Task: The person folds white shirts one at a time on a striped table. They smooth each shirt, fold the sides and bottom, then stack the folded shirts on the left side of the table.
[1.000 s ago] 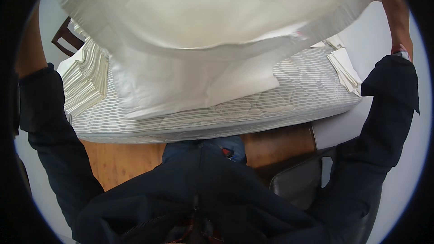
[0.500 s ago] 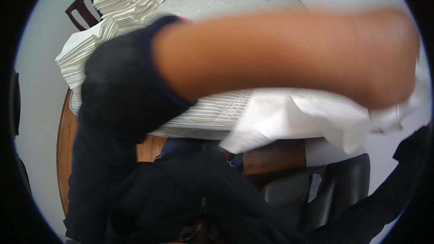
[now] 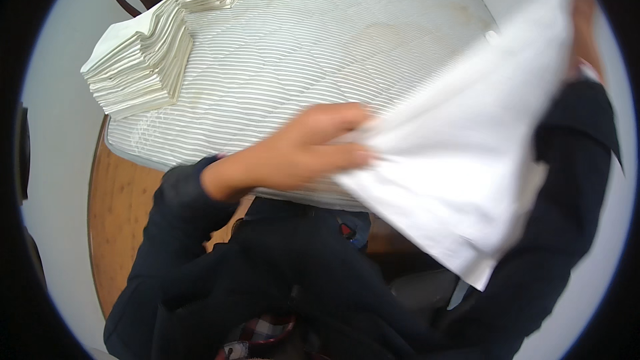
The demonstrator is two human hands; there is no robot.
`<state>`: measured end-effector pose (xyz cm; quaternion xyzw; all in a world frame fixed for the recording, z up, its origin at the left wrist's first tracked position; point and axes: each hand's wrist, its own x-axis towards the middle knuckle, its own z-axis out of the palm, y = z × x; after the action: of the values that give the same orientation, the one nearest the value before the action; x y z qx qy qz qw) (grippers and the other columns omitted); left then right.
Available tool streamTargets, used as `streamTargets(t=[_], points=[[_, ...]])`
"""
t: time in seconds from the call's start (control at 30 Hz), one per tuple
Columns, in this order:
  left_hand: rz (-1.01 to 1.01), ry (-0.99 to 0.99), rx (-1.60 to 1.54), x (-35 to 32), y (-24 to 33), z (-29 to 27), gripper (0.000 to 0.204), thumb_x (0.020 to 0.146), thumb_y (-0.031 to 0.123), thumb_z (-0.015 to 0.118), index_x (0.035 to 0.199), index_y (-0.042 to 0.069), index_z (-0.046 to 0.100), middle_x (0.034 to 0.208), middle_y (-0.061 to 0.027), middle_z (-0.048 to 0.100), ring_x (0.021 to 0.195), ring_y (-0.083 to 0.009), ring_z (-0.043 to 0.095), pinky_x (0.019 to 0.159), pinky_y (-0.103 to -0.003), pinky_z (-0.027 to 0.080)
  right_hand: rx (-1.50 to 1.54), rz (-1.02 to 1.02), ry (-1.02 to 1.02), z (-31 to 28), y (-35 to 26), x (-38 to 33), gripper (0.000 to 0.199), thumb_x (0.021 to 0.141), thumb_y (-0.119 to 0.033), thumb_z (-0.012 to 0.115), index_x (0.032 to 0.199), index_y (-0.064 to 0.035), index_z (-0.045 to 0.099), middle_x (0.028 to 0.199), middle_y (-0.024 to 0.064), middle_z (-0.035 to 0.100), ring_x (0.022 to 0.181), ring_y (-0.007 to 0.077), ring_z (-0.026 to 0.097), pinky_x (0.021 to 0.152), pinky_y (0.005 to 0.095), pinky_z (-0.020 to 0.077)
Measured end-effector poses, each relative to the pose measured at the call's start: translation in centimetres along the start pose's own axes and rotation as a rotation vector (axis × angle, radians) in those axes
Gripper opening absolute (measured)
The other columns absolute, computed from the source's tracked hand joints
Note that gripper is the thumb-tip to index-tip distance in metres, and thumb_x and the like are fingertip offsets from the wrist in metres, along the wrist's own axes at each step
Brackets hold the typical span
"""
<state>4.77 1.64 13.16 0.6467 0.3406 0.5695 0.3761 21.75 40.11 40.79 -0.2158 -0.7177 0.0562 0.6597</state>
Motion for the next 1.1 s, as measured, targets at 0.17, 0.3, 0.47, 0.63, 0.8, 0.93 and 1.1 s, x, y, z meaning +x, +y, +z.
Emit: streamTargets(t=[0.17, 0.3, 0.47, 0.63, 0.8, 0.93, 1.1], points=[[-0.806, 0.497, 0.161, -17.3, 1.2, -6.5, 0.041, 0.099, 0.020, 0.072, 0.130, -0.005, 0.066, 0.113, -0.0103, 0.071, 0.102, -0.0156, 0.064, 0.090, -0.034, 0.053, 0.228, -0.252, -0.499, 25.3, 0.8, -23.8, 0.033, 0.107, -0.011, 0.051, 0.136, -0.0130, 0.067, 0.128, 0.0135, 0.069, 0.119, 0.0354, 0.064, 0.109, 0.0402, 0.0486], [-1.158, 0.663, 0.189, -25.9, 4.2, -7.4, 0.043, 0.094, 0.010, 0.069, 0.133, -0.009, 0.063, 0.116, -0.0097, 0.072, 0.104, -0.0165, 0.064, 0.094, -0.032, 0.051, 0.304, -0.235, -0.904, 33.9, -7.9, -40.3, 0.043, 0.106, -0.014, 0.055, 0.147, -0.0027, 0.056, 0.151, 0.0266, 0.053, 0.143, 0.0434, 0.047, 0.120, 0.0470, 0.0393], [-1.546, 0.705, 0.487, -25.5, 7.3, -10.3, 0.036, 0.094, 0.009, 0.071, 0.125, -0.008, 0.064, 0.099, -0.0152, 0.074, 0.087, -0.0252, 0.069, 0.081, -0.037, 0.054, 0.464, -0.233, -1.014, 33.1, -13.3, -44.4, 0.041, 0.099, -0.019, 0.068, 0.135, 0.0004, 0.063, 0.145, 0.0319, 0.055, 0.133, 0.0455, 0.055, 0.108, 0.0478, 0.0501], [-1.014, 0.361, 1.216, -15.7, 4.0, -16.2, 0.036, 0.095, 0.015, 0.075, 0.123, -0.005, 0.064, 0.096, -0.0211, 0.073, 0.092, -0.0345, 0.073, 0.083, -0.041, 0.056, 0.328, -0.270, -1.088, 28.9, -7.5, -39.2, 0.036, 0.101, -0.023, 0.065, 0.128, 0.0003, 0.069, 0.139, 0.0254, 0.062, 0.124, 0.0406, 0.062, 0.106, 0.0446, 0.0508], [-0.594, 0.243, 1.208, -2.4, -8.1, -21.8, 0.045, 0.096, 0.022, 0.074, 0.130, -0.004, 0.060, 0.131, -0.0264, 0.064, 0.121, -0.0426, 0.063, 0.101, -0.047, 0.050, -0.028, 0.193, -1.327, 21.2, 0.9, -30.6, 0.045, 0.106, -0.033, 0.061, 0.140, -0.0036, 0.065, 0.139, 0.0181, 0.067, 0.127, 0.0334, 0.064, 0.109, 0.0392, 0.0496], [-0.711, 0.209, 1.285, 2.6, -14.6, -23.1, 0.061, 0.098, 0.029, 0.072, 0.144, -0.007, 0.054, 0.145, -0.0297, 0.056, 0.129, -0.0431, 0.059, 0.108, -0.045, 0.048, -0.153, 0.476, -1.210, 12.6, 7.6, -25.5, 0.045, 0.107, -0.034, 0.059, 0.140, -0.0049, 0.066, 0.138, 0.0164, 0.068, 0.128, 0.0317, 0.063, 0.111, 0.0374, 0.0483], [-0.682, 0.343, 1.117, 1.3, -16.4, -24.8, 0.053, 0.096, 0.021, 0.073, 0.139, -0.006, 0.059, 0.142, -0.0269, 0.059, 0.115, -0.0353, 0.068, 0.102, -0.041, 0.053, -0.958, -0.098, -1.573, 3.5, 16.9, -23.3, 0.040, 0.107, -0.033, 0.059, 0.131, -0.0032, 0.070, 0.130, 0.0180, 0.071, 0.123, 0.0355, 0.063, 0.108, 0.0427, 0.0492]])
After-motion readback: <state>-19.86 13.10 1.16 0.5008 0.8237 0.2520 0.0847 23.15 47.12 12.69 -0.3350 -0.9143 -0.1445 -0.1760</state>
